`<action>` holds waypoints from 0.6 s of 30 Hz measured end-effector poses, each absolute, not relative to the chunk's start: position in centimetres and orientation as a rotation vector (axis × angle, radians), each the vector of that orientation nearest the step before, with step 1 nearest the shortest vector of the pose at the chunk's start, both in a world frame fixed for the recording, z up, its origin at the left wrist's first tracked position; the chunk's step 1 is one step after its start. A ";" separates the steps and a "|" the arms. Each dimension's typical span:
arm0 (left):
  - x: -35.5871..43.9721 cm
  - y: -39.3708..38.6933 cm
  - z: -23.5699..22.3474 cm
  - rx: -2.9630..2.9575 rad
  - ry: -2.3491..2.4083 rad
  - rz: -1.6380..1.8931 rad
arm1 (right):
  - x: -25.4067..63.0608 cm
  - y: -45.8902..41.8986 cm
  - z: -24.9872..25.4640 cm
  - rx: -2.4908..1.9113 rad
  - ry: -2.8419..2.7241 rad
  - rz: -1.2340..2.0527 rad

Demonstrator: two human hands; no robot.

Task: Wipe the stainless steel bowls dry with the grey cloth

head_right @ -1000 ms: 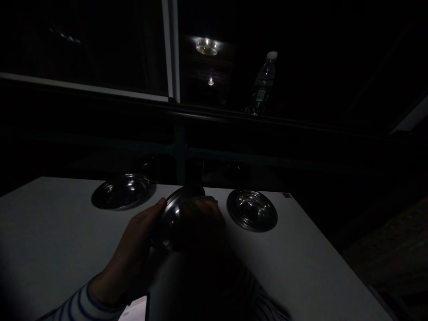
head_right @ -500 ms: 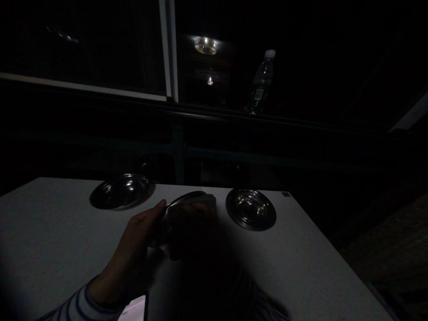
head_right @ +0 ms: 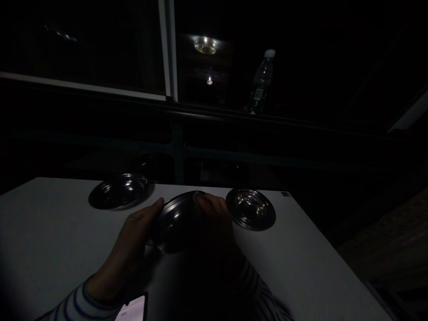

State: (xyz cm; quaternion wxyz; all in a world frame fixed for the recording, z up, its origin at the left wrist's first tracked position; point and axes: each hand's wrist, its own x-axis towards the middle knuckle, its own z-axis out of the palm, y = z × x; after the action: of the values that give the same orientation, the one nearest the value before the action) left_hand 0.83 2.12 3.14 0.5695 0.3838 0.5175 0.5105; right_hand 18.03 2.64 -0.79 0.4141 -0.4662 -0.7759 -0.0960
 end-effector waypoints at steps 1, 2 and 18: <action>0.9 2.1 3.1 0.902 1.213 1.194 | 17.7 2.5 -0.9 -1.126 -1.976 -0.304; 0.9 2.1 3.1 0.903 1.207 1.185 | 17.3 2.3 -0.9 -1.072 -1.992 -0.361; 0.3 2.7 3.1 0.868 1.185 1.185 | 19.1 3.4 -0.2 -1.180 -1.729 0.189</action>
State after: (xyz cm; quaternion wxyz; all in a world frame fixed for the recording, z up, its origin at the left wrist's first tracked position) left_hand 0.27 2.70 3.12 0.5870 0.3723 0.5082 0.5084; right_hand 19.09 3.44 -0.20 0.4968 -0.4872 -0.7139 0.0782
